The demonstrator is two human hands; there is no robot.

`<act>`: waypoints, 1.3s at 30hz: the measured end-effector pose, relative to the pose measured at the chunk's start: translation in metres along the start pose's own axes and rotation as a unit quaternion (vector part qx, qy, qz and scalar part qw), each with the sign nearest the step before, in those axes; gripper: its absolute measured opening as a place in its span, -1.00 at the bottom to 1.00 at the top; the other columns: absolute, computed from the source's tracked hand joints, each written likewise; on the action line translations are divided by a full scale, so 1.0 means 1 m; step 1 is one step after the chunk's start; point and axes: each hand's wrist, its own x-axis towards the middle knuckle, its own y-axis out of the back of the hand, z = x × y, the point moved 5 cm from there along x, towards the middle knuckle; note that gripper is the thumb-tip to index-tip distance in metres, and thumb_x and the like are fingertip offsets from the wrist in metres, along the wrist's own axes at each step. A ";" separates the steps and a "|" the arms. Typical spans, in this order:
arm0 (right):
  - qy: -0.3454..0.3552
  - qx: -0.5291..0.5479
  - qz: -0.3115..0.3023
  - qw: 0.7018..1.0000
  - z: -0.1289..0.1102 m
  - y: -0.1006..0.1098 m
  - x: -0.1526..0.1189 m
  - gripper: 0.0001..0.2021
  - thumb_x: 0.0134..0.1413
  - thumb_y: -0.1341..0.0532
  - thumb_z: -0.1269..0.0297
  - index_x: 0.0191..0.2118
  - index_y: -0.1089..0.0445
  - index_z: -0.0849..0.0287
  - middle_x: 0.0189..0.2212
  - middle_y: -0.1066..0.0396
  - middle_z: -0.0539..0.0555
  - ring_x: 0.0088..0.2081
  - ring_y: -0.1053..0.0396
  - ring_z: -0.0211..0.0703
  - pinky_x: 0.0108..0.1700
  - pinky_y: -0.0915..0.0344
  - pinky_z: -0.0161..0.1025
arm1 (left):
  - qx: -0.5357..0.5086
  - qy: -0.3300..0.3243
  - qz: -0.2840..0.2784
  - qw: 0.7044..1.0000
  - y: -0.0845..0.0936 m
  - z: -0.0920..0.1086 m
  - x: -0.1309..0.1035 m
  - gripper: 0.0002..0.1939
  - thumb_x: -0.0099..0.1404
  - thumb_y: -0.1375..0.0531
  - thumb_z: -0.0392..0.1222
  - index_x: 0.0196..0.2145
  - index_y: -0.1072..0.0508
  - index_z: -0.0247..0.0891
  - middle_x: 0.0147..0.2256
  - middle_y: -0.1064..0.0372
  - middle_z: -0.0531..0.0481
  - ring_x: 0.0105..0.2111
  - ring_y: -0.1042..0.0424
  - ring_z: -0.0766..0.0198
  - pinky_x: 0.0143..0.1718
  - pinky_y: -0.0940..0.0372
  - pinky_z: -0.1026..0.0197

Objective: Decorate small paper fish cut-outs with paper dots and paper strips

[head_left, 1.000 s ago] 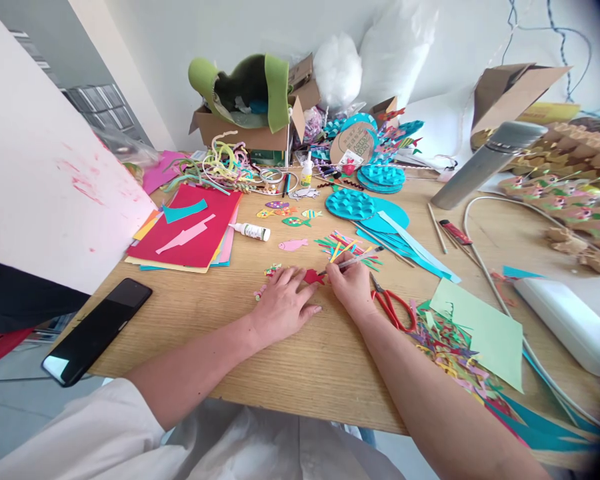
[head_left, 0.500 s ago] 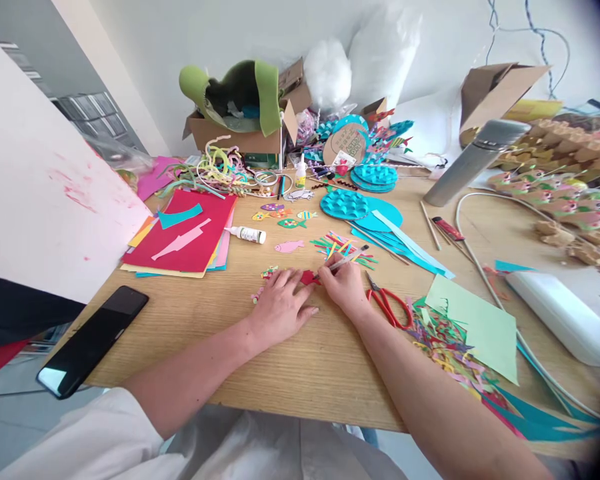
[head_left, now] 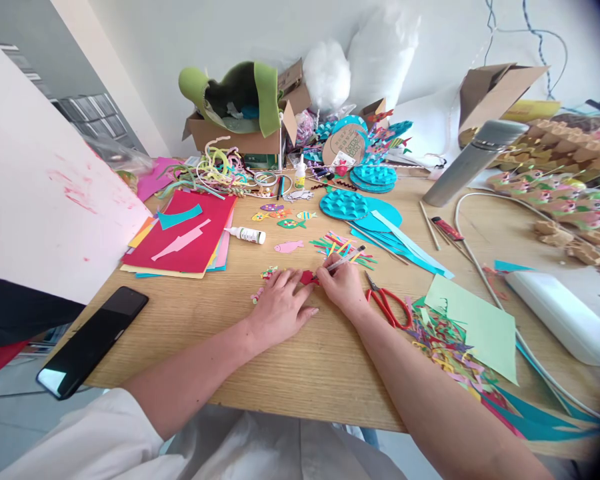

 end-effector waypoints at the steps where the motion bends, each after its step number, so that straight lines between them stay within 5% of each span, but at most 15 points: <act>1: -0.001 0.001 -0.001 1.000 0.000 0.000 0.000 -0.88 -0.13 -0.08 0.26 -0.58 -0.16 0.11 -0.74 -0.21 -0.08 -0.66 -0.16 -0.28 -0.56 -0.03 -0.33 | 0.001 0.000 0.000 1.000 0.000 0.000 0.000 -0.49 0.39 -0.01 0.08 0.14 -0.35 -0.27 0.17 -0.25 -0.23 0.19 -0.14 -0.04 0.23 -0.03 -0.12; 39: -0.006 -0.004 0.004 1.000 -0.004 0.002 0.000 -0.88 -0.11 -0.09 0.27 -0.58 -0.18 0.11 -0.72 -0.26 -0.05 -0.64 -0.21 -0.26 -0.55 -0.06 -0.33 | -0.004 0.009 0.002 1.000 0.001 0.000 -0.001 -0.50 0.38 -0.04 0.08 0.12 -0.35 -0.29 0.17 -0.24 -0.24 0.19 -0.14 -0.03 0.24 -0.01 -0.12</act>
